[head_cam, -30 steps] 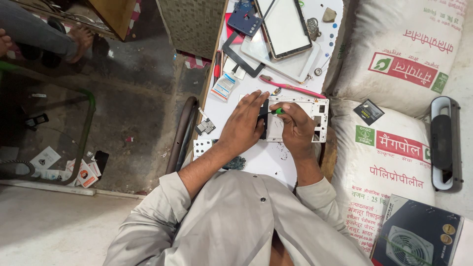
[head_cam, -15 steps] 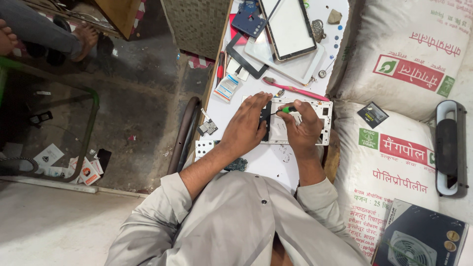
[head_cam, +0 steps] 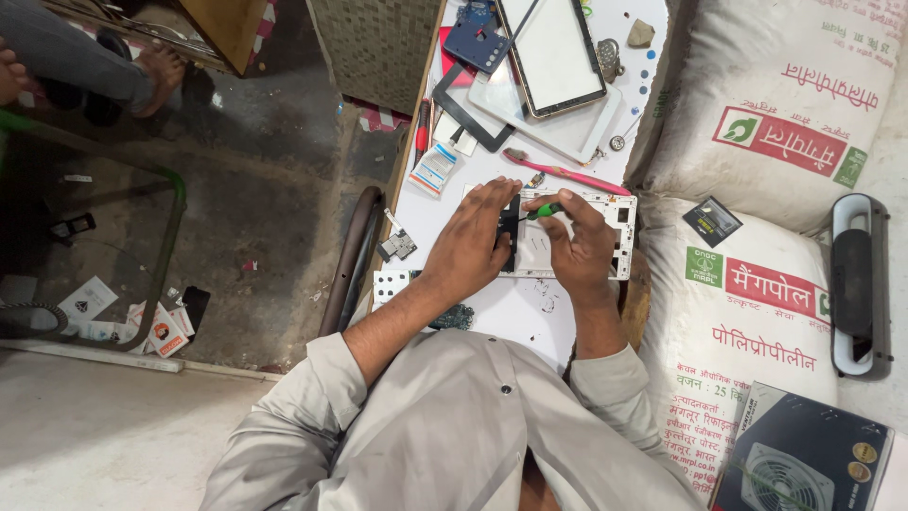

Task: The person brushes a green phone circuit board with a pink toothbrush, then holds a white phone frame and uses a green-handled screwdriver to work on a black component fitted into the frame, repeatedly turning the screwdriver and repositioning the part.

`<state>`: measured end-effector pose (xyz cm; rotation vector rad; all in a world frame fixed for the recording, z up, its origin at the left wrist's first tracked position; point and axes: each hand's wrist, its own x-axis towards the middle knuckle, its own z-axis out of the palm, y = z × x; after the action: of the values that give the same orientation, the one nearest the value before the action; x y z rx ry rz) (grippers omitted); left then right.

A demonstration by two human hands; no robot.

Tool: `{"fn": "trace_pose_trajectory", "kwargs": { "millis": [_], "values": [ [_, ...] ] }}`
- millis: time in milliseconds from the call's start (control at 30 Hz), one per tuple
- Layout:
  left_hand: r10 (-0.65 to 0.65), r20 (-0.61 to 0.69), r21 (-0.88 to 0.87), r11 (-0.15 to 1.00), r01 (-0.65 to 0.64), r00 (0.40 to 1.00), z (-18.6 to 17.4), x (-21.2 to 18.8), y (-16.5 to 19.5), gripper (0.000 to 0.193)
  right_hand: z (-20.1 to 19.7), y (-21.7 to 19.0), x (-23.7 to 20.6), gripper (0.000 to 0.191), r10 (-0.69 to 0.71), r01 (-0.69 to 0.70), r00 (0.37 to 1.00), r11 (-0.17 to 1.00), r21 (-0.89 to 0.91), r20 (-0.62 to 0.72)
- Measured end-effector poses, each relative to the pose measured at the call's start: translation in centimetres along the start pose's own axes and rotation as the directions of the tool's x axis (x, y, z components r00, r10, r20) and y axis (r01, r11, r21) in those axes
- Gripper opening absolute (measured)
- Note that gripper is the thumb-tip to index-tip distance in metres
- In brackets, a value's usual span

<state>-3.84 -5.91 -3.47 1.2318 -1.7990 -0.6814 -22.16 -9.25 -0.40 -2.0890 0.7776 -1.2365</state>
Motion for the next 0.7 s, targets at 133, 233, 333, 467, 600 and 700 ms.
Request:
{"fn": "trace_pose_trajectory", "kwargs": {
  "millis": [133,233,333,467,600,700],
  "values": [
    [0.010,-0.008,-0.008,1.000,-0.010,1.000,0.0,0.0,0.0,0.072,0.2,-0.3,0.2,0.063,-0.073,0.059,0.995,0.979,-0.193,-0.070],
    [0.013,-0.011,-0.010,1.000,-0.014,1.000,-0.2,0.0,0.0,0.073,0.4,-0.5,0.2,0.062,-0.083,0.059,0.992,0.970,-0.234,-0.094],
    [0.009,-0.018,-0.029,1.000,-0.009,1.000,-0.3,-0.1,0.2,0.074,0.5,-0.8,0.1,0.060,-0.068,0.043,0.993,0.970,-0.239,-0.096],
    [0.007,-0.010,-0.019,1.000,-0.007,1.000,-0.4,-0.1,0.1,0.075,0.7,-1.1,-0.2,0.057,-0.048,0.029,0.995,0.980,-0.197,-0.088],
    [-0.005,0.005,-0.009,1.000,0.005,1.000,-0.3,0.0,0.0,0.074,0.8,-1.3,-0.3,0.053,-0.028,0.021,0.998,0.992,-0.125,-0.056],
    [-0.021,0.016,-0.007,1.000,0.021,1.000,-0.2,0.0,0.0,0.074,0.8,-1.5,-0.6,0.048,0.015,-0.015,1.000,0.997,-0.081,0.000]
  ]
}}
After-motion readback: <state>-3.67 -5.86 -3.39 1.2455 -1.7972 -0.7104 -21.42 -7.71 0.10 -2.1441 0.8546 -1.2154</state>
